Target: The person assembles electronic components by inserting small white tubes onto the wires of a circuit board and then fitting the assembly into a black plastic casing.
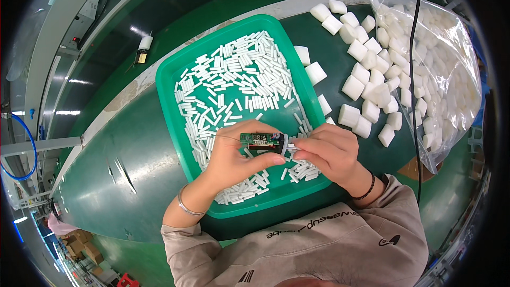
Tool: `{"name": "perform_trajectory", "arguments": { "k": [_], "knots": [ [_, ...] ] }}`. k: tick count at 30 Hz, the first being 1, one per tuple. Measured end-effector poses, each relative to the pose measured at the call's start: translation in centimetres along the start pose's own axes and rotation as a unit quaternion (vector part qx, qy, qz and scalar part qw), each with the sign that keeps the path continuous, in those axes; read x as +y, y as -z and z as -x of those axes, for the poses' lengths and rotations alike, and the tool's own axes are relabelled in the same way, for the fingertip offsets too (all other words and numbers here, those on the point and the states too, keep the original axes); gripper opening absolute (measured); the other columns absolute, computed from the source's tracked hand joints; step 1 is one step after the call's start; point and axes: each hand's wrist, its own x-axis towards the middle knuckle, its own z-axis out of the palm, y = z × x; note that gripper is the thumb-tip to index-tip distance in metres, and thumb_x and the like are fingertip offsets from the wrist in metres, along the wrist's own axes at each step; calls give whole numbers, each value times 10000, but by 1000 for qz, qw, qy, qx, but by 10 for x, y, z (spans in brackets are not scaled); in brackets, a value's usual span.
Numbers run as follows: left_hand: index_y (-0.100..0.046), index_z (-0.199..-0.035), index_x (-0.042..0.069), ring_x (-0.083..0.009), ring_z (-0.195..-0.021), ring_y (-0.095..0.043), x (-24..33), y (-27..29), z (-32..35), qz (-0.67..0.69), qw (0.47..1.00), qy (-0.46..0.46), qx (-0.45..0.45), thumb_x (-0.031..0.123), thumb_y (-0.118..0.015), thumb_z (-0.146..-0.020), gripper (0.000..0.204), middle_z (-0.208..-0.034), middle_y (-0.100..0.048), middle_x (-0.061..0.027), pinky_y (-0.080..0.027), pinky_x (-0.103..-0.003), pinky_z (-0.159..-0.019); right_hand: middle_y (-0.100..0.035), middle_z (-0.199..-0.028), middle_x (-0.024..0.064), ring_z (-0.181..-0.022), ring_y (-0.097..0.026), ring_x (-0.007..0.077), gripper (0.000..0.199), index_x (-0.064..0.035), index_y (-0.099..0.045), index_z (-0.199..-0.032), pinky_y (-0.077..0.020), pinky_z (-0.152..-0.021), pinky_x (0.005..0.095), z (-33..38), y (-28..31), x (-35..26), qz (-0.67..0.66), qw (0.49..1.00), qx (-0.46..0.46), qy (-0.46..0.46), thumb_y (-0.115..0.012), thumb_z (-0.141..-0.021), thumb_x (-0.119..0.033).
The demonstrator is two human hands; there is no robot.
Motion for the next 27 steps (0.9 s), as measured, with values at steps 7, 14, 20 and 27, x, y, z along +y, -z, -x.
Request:
{"name": "perform_trajectory", "arguments": {
  "k": [7, 14, 20, 27],
  "knots": [
    [-578, -943, 35, -104, -752, -565, -2, -2, -1, 56, 995, 22, 77, 52, -717, -667, 309, -867, -622, -51, -434, -215, -643, -579, -836, 83, -779, -521, 263, 255, -55, -600, -948, -436, -665, 346, -28, 17, 19, 126, 990, -17, -59, -630, -719, -163],
    [-525, -930, 35, -92, -774, -566, -3, 5, -4, 184, 973, 24, 137, -7, -668, -699, 275, -907, -623, -105, -433, -202, -634, -516, -933, 87, -837, -498, 270, 345, -62, -545, -1054, -430, -712, 346, -32, 16, 67, 327, 933, -23, -148, -616, -732, -160],
    [-524, -916, 35, -110, -801, -579, -6, 7, -4, 177, 975, 16, 136, -13, -671, -693, 272, -893, -621, -101, -452, -216, -651, -539, -818, 73, -758, -522, 249, 389, -94, -516, -998, -446, -637, 343, -34, 9, 59, 312, 937, -77, -134, -635, -631, -47],
    [-524, -903, 36, -187, -922, -586, -1, 9, -3, 190, 971, 27, 141, -20, -671, -683, 270, -889, -590, -74, -492, -284, -764, -536, -791, 70, -667, -510, 144, 315, -81, -369, -944, -433, -571, 269, -22, 19, 60, -53, 963, 125, -230, -557, -701, -10]
  ]
}}
